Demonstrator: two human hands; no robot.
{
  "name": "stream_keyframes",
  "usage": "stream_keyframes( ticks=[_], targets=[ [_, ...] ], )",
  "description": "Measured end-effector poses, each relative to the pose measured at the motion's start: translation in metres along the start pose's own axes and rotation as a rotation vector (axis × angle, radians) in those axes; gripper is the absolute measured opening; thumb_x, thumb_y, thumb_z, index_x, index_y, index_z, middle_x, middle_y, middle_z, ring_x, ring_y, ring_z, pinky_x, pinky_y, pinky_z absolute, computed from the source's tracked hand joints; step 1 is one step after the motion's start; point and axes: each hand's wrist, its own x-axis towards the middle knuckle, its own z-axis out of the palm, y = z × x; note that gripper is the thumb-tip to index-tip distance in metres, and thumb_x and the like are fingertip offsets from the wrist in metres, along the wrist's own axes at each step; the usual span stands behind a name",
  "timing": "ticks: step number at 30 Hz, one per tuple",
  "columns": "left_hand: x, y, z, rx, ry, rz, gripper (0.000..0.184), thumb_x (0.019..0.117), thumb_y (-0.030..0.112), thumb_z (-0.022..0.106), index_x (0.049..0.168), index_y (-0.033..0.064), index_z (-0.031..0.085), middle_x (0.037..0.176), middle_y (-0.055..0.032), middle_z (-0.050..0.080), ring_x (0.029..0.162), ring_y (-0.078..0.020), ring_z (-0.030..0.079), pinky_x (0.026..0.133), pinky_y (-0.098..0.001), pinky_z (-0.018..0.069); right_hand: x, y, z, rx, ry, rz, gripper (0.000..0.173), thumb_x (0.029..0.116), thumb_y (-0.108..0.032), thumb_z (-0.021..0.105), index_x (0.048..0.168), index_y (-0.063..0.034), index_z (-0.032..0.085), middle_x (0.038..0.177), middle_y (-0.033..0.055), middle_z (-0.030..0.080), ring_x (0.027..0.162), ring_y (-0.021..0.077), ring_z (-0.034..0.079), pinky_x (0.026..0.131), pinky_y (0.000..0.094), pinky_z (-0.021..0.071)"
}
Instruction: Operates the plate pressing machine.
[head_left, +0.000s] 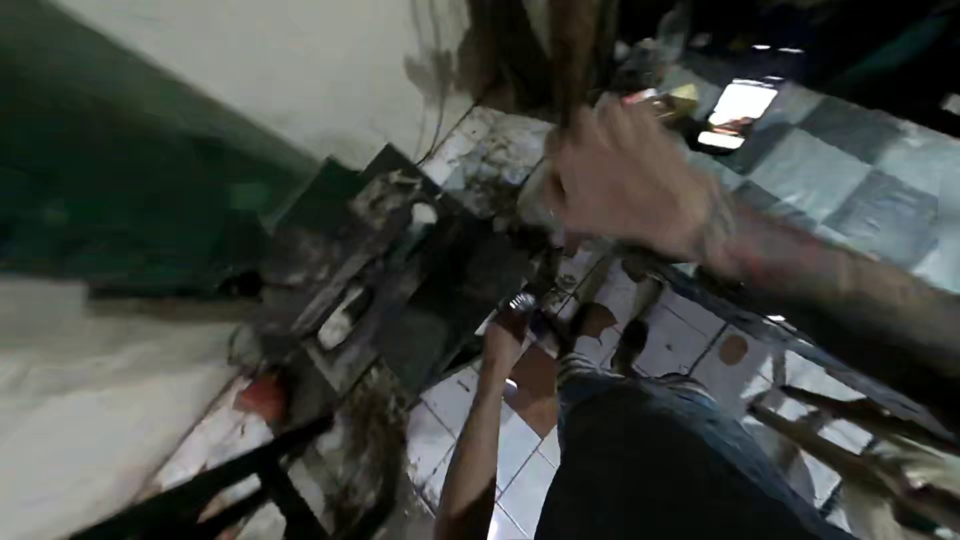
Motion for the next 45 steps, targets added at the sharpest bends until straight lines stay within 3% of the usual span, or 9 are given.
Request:
stream_keyframes(
  ticks=[7,15,21,25,29,32,36,40,45],
  targets=[
    [0.167,0.192,-0.045,0.167,0.058,0.325,0.037,0.1038,0.030,0.059,0.116,-0.0022,0.072,0.123,-0.0251,0.067,0.120,-0.0396,0.063,0.104,-0.0566,0.0485,-0.236,0.049,0.126,0.167,-0.782,0.852,0.074,0.1062,-0.056,0.036,0.148,0.0048,0.045,0.120,0.0378,0.063,0.108,0.0575,0.064,0.086,0.0695,0.0510],
    [0.230,0.238,-0.016,0.358,-0.137,0.174,0.041,0.0996,0.026,0.068,0.120,-0.0089,0.065,0.127,-0.0315,0.061,0.120,-0.0447,0.061,0.102,-0.0583,0.0497,-0.366,0.097,0.297,0.507,-0.634,1.070,0.062,0.1082,-0.046,0.033,0.141,0.0010,0.057,0.130,0.0324,0.063,0.124,0.0515,0.060,0.106,0.0667,0.0440],
    [0.226,0.207,0.002,0.352,0.158,0.289,0.061,0.1067,0.023,0.053,0.163,0.0190,0.030,0.121,-0.0298,0.066,0.104,-0.0484,0.068,0.088,-0.0620,0.0543,-0.338,0.105,0.268,0.551,-0.787,1.059,0.059,0.1089,-0.046,0.033,0.141,-0.0023,0.058,0.131,0.0290,0.064,0.124,0.0484,0.061,0.104,0.0649,0.0464],
    [0.180,0.236,0.001,0.313,0.013,0.532,0.072,0.1014,0.029,0.065,0.156,-0.0055,0.033,0.163,-0.0310,0.025,0.147,-0.0518,0.032,0.116,-0.0657,0.0329,-0.301,0.115,0.188,0.714,-0.622,0.995,0.037,0.1053,-0.029,0.055,0.134,-0.0099,0.067,0.127,0.0229,0.068,0.117,0.0443,0.065,0.101,0.0658,0.0485],
    [0.132,0.270,0.072,0.377,-0.230,1.161,0.039,0.0983,0.035,0.066,0.124,0.0066,0.072,0.144,-0.0161,0.059,0.139,-0.0344,0.051,0.116,-0.0509,0.0413,-0.280,0.129,0.140,0.502,-0.089,0.950,0.029,0.0998,-0.020,0.066,0.126,-0.0077,0.072,0.117,0.0201,0.071,0.104,0.0383,0.070,0.091,0.0581,0.0569],
    [0.131,0.274,0.107,0.488,-0.378,1.236,0.041,0.0900,0.035,0.076,0.118,0.0055,0.072,0.137,-0.0197,0.061,0.142,-0.0410,0.044,0.122,-0.0553,0.0303,-0.294,0.168,0.172,0.500,-0.171,0.772,0.039,0.0865,-0.023,0.082,0.121,-0.0074,0.073,0.125,0.0222,0.064,0.117,0.0413,0.061,0.098,0.0604,0.0514],
    [0.151,0.297,0.079,0.413,-0.689,1.194,0.023,0.0973,0.027,0.071,0.106,0.0084,0.081,0.129,-0.0134,0.070,0.138,-0.0360,0.053,0.116,-0.0521,0.0406,-0.297,0.224,0.165,0.698,-0.371,0.604,0.038,0.0856,-0.030,0.085,0.120,-0.0155,0.078,0.124,0.0143,0.070,0.114,0.0338,0.066,0.098,0.0568,0.0523],
    [0.160,0.320,0.070,0.608,-0.805,1.121,0.032,0.1022,0.038,0.062,0.110,0.0124,0.080,0.135,-0.0056,0.069,0.137,-0.0284,0.056,0.113,-0.0490,0.0435,-0.293,0.251,0.165,0.786,-0.429,0.569,0.036,0.0834,-0.032,0.087,0.113,-0.0135,0.080,0.113,0.0107,0.075,0.106,0.0299,0.070,0.096,0.0560,0.0540],
    [0.127,0.288,0.101,0.600,-0.480,1.260,0.051,0.0925,0.019,0.071,0.142,0.0091,0.061,0.134,-0.0274,0.060,0.140,-0.0494,0.043,0.117,-0.0623,0.0323,-0.296,0.193,0.161,0.599,-0.265,0.680,0.029,0.0886,-0.016,0.080,0.115,-0.0052,0.077,0.117,0.0208,0.068,0.109,0.0391,0.066,0.095,0.0574,0.0541]
  ],
)
